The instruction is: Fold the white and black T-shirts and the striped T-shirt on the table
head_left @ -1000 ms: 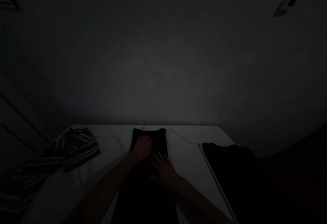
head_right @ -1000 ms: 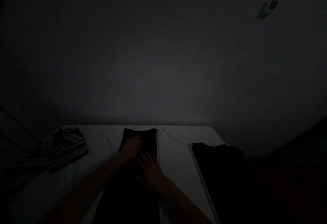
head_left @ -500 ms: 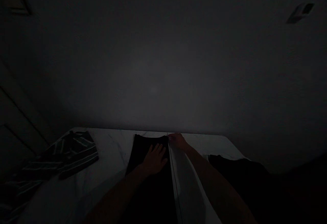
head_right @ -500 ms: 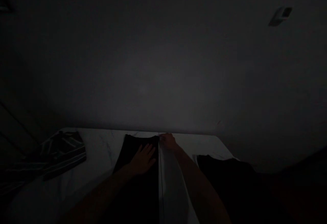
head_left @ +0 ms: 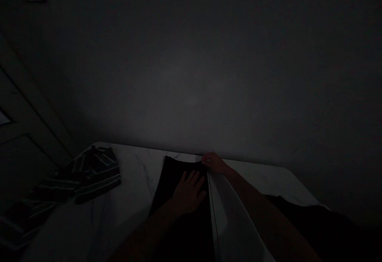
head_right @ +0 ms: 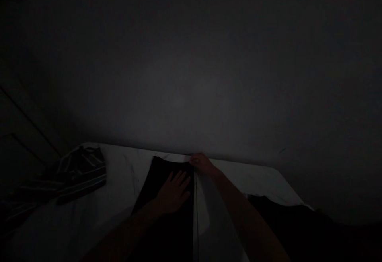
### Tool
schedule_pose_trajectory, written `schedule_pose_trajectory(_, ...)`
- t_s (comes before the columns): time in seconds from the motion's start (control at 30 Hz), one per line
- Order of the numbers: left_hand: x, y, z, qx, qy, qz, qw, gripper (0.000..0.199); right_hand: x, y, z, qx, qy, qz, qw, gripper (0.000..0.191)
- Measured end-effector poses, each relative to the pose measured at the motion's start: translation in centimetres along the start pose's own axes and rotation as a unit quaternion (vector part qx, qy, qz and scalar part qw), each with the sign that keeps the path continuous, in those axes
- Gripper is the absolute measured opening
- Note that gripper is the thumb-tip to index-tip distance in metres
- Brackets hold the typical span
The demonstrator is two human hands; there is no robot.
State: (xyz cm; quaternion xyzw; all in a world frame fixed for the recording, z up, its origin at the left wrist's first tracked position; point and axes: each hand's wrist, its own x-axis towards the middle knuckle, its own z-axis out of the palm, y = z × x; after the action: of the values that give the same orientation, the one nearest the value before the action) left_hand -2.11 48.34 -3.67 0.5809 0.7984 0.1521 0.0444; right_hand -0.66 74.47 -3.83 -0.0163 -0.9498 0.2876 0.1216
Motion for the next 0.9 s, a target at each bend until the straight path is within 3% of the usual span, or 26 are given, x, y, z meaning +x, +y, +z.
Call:
schedule_pose_trajectory(0.17, 0.1, -0.1, 0.2, 0.018, 0.007, 0.003, 1.000, 0.063, 1.1, 0.5, -0.6, 0.051, -0.074, 0.017, 0.996, 0.028)
schedule_pose_trajectory(0.3, 0.2, -0.6, 1.0, 0.051, 0.028, 0.018, 0.998, 0.063, 2.1, 1.0, -0.8, -0.009, -0.117, 0.002, 0.993, 0.028)
schedule_pose_trajectory(0.5, 0.2, -0.8, 2.1, 0.043, 0.045, 0.020, 0.998, 0.069, 1.9, 0.6, 0.1, -0.048, -0.097, 0.015, 0.994, 0.019)
schedule_pose_trajectory(0.63, 1.0, -0.8, 1.5, 0.030, 0.034, 0.008, 0.999, 0.069, 1.3, -0.2, 0.7, -0.067, -0.048, 0.017, 0.996, 0.017)
schedule_pose_trajectory(0.73, 1.9, -2.8, -0.2, 0.043, 0.048, -0.007, 0.998, 0.058, 0.9, -0.8, 1.1, -0.076, -0.020, 0.017, 0.997, 0.015)
schedule_pose_trajectory(0.9, 2.3, -9.1, -2.1, 0.133, 0.069, -0.083, 0.985, 0.052, 0.5, -1.8, 1.7, -0.105, 0.012, 0.032, 0.994, 0.016)
